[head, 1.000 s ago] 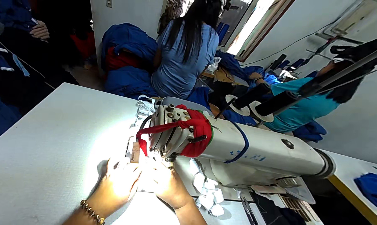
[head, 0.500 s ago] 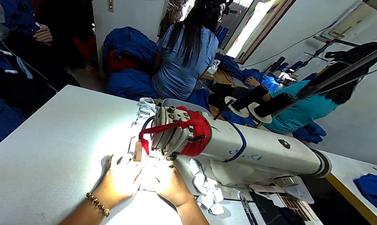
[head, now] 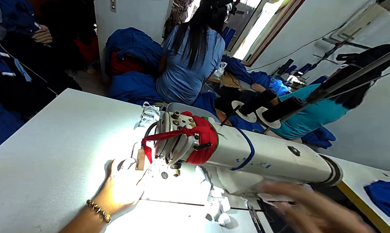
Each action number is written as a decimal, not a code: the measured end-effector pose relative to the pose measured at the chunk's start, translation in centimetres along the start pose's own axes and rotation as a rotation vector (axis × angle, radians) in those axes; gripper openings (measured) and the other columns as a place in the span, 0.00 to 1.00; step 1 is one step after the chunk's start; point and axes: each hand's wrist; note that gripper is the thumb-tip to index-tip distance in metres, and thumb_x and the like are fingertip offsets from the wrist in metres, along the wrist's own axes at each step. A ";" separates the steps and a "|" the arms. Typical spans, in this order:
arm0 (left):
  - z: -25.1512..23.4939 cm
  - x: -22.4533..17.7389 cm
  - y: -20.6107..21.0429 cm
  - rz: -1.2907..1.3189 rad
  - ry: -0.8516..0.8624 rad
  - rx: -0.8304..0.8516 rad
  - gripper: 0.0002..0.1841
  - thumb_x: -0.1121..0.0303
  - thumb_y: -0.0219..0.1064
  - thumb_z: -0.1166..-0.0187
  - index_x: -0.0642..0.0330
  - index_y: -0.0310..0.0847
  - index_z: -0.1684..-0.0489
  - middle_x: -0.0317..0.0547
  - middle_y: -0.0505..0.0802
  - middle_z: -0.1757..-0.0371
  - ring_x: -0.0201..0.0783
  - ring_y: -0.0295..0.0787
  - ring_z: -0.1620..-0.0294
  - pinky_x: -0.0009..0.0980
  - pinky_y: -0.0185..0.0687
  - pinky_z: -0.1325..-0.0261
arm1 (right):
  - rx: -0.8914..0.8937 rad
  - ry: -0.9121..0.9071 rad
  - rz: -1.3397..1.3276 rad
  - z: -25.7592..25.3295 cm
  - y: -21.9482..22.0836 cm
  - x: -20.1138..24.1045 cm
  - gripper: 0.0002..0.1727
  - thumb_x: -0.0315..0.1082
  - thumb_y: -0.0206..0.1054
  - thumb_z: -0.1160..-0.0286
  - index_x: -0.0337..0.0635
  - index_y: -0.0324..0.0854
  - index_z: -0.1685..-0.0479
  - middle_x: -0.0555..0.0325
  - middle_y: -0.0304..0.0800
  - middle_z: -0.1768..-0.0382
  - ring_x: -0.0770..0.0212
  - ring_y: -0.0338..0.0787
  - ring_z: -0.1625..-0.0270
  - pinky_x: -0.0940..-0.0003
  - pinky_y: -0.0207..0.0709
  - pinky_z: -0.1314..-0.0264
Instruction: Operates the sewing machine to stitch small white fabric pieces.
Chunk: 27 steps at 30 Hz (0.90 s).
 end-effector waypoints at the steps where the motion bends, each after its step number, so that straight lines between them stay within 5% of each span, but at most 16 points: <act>1: 0.0 -0.1 -0.1 0.007 -0.007 0.015 0.28 0.48 0.44 0.15 0.36 0.79 0.21 0.36 0.86 0.24 0.47 0.73 0.17 0.65 0.48 0.16 | -0.165 0.038 0.054 0.5 -1.6 -1.6 0.15 0.40 0.61 0.13 0.41 0.85 0.39 0.59 0.93 0.43 0.71 0.89 0.38 0.66 0.83 0.33; 3: -0.2 -0.3 -0.5 0.012 -0.028 0.088 0.29 0.48 0.44 0.16 0.38 0.77 0.19 0.41 0.84 0.22 0.50 0.70 0.15 0.67 0.44 0.15 | -0.570 0.158 0.104 0.6 -3.7 -5.0 0.18 0.34 0.58 0.14 0.25 0.80 0.41 0.55 0.90 0.46 0.75 0.88 0.42 0.72 0.83 0.36; 4: -0.3 -0.4 -0.6 0.012 -0.041 0.120 0.29 0.48 0.44 0.16 0.37 0.76 0.18 0.41 0.83 0.21 0.50 0.68 0.14 0.66 0.43 0.14 | -0.715 0.266 0.139 0.4 -4.6 -6.8 0.24 0.36 0.57 0.13 0.17 0.73 0.35 0.44 0.85 0.42 0.71 0.85 0.42 0.73 0.80 0.37; 6: -0.3 -0.3 -0.4 -0.006 -0.051 0.124 0.29 0.47 0.41 0.15 0.35 0.78 0.20 0.39 0.83 0.20 0.49 0.67 0.13 0.64 0.43 0.13 | -0.819 0.494 0.144 0.5 -6.1 -11.0 0.36 0.46 0.57 0.14 0.20 0.62 0.20 0.31 0.75 0.27 0.61 0.79 0.32 0.69 0.74 0.31; 8: -0.3 -0.3 -0.5 0.004 -0.058 0.151 0.30 0.46 0.38 0.14 0.35 0.76 0.18 0.39 0.80 0.17 0.48 0.63 0.11 0.62 0.39 0.11 | -0.799 0.650 0.058 0.8 -6.0 -14.5 0.37 0.50 0.55 0.12 0.24 0.60 0.18 0.35 0.73 0.27 0.64 0.78 0.32 0.67 0.73 0.29; 13: -0.5 -0.3 -1.1 0.062 -0.054 0.205 0.30 0.48 0.37 0.12 0.37 0.73 0.15 0.35 0.79 0.16 0.46 0.59 0.08 0.61 0.36 0.10 | -0.762 0.699 0.010 0.9 -4.5 -18.7 0.26 0.44 0.47 0.07 0.25 0.79 0.42 0.54 0.86 0.52 0.79 0.84 0.52 0.73 0.80 0.41; 17: 0.2 -0.1 -0.7 0.091 0.016 0.085 0.28 0.51 0.42 0.13 0.38 0.75 0.18 0.32 0.81 0.18 0.45 0.64 0.11 0.63 0.45 0.13 | -0.425 0.984 0.158 -1.7 -6.9 -16.3 0.31 0.50 0.48 0.07 0.23 0.77 0.38 0.29 0.83 0.46 0.47 0.83 0.45 0.41 0.73 0.37; 22: 0.8 0.1 -0.3 0.169 0.040 0.061 0.28 0.50 0.42 0.12 0.40 0.76 0.19 0.32 0.85 0.23 0.43 0.68 0.13 0.63 0.41 0.11 | -0.156 1.181 0.290 -4.7 -8.5 -18.6 0.29 0.47 0.54 0.08 0.21 0.79 0.42 0.21 0.83 0.44 0.30 0.83 0.39 0.28 0.69 0.36; 27: 1.2 0.2 -0.1 0.170 0.082 -0.013 0.27 0.50 0.44 0.12 0.39 0.76 0.19 0.31 0.83 0.21 0.42 0.67 0.12 0.65 0.46 0.13 | -0.125 1.188 0.346 -5.4 -8.2 -18.2 0.28 0.46 0.55 0.09 0.20 0.81 0.45 0.20 0.84 0.44 0.28 0.83 0.38 0.26 0.68 0.35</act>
Point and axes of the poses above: each hand's wrist, its own z-axis away from the middle knuckle, its own y-axis out of the palm, x = y × z
